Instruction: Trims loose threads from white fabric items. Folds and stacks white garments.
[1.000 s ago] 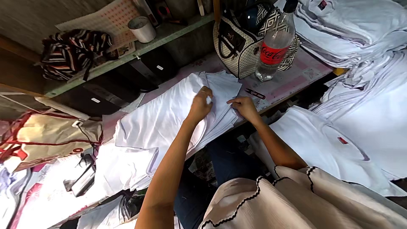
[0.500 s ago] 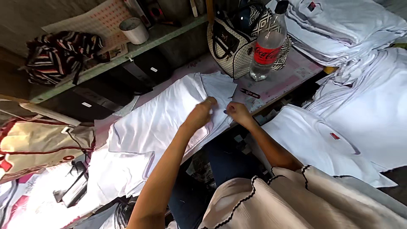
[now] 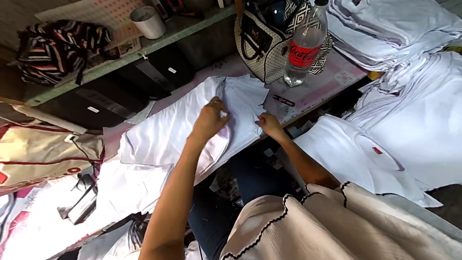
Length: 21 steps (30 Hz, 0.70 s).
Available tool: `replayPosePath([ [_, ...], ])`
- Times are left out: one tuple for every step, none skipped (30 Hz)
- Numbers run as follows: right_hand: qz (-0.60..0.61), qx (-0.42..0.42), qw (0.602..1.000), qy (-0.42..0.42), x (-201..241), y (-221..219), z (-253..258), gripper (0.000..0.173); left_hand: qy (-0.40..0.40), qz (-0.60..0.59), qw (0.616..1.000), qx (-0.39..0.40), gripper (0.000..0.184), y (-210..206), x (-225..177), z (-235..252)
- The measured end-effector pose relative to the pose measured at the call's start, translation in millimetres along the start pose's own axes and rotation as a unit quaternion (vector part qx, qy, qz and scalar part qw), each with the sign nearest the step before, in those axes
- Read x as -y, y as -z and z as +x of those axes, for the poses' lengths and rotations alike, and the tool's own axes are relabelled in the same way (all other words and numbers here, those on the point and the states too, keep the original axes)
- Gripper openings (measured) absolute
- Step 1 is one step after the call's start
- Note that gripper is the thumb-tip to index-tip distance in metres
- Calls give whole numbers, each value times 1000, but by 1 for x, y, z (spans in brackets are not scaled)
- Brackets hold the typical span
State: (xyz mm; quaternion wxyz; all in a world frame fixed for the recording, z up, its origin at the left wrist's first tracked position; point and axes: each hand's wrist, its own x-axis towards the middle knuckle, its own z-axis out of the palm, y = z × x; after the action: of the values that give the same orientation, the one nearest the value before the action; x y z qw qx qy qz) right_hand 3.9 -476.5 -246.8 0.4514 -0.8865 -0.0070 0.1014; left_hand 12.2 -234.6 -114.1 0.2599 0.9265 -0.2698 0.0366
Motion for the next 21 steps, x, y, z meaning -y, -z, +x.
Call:
replayPosePath([
  [-24, -14, 1000, 8, 4, 1, -2, 29, 7, 6, 999, 43, 14, -14, -7, 5],
  [-44, -35, 998, 18, 9, 2, -5, 25, 8, 12, 997, 80, 17, -28, -12, 11],
  [-52, -55, 997, 32, 13, 5, -9, 22, 4, 12, 994, 106, 25, -44, -15, 17],
  [-46, -71, 995, 45, 17, 9, -15, 20, -1, 7, 992, 127, 36, -58, -18, 22],
  [-29, -77, 995, 56, 21, 12, -19, 18, -7, 5, 989, 144, 48, -70, -19, 26],
  [4, -67, 996, 60, 27, 17, -23, 18, -14, 1, 987, 161, 57, -78, -18, 29],
  [48, -42, 996, 59, 34, 21, -24, 18, -18, -10, 985, 174, 60, -83, -16, 32],
  [101, -19, 993, 59, 38, 23, -24, 18, -34, -31, 985, 166, 55, -84, -12, 33],
  [153, -2, 986, 60, 39, 25, -24, 18, -54, -52, 986, 146, 46, -80, -7, 32],
  [194, 3, 979, 62, 37, 27, -23, 17, -70, -70, 988, 120, 35, -70, -1, 30],
  [214, 4, 975, 60, 30, 30, -23, 16, -74, -76, 991, 85, 24, -56, 3, 25],
  [209, 3, 977, 51, 21, 31, -22, 16, -64, -70, 994, 50, 20, -37, 8, 19],
  [187, 8, 982, 35, 12, 30, -20, 17, -43, -65, 997, 11, 24, -18, 12, 11],
  [151, 24, 988, 13, 4, 24, -16, 21, -14, -60, 998, -29, 31, 0, 15, 3],
  [103, 45, 994, -9, -2, 15, -11, 27, 9, -51, 997, -65, 37, 15, 18, -3],
  [51, 69, 996, -25, -3, 6, -7, 34, 21, -38, 995, -89, 39, 25, 18, -7],
  [8, 88, 996, -34, 1, 0, -8, 38, 18, -29, 994, -100, 35, 30, 16, -8],
  [-24, 100, 994, -36, 7, -4, -9, 39, 2, -25, 995, -99, 26, 30, 11, -8],
  [-37, 103, 993, -30, 10, -6, -10, 36, -19, -28, 996, -80, 15, 25, 4, -6],
  [-26, 94, 995, -16, 11, -6, -11, 34, -35, -32, 998, -39, 8, 17, -3, -3],
  [5, 72, 997, 5, 12, -4, -13, 31, -43, -33, 998, 12, 14, 4, -10, 1],
])
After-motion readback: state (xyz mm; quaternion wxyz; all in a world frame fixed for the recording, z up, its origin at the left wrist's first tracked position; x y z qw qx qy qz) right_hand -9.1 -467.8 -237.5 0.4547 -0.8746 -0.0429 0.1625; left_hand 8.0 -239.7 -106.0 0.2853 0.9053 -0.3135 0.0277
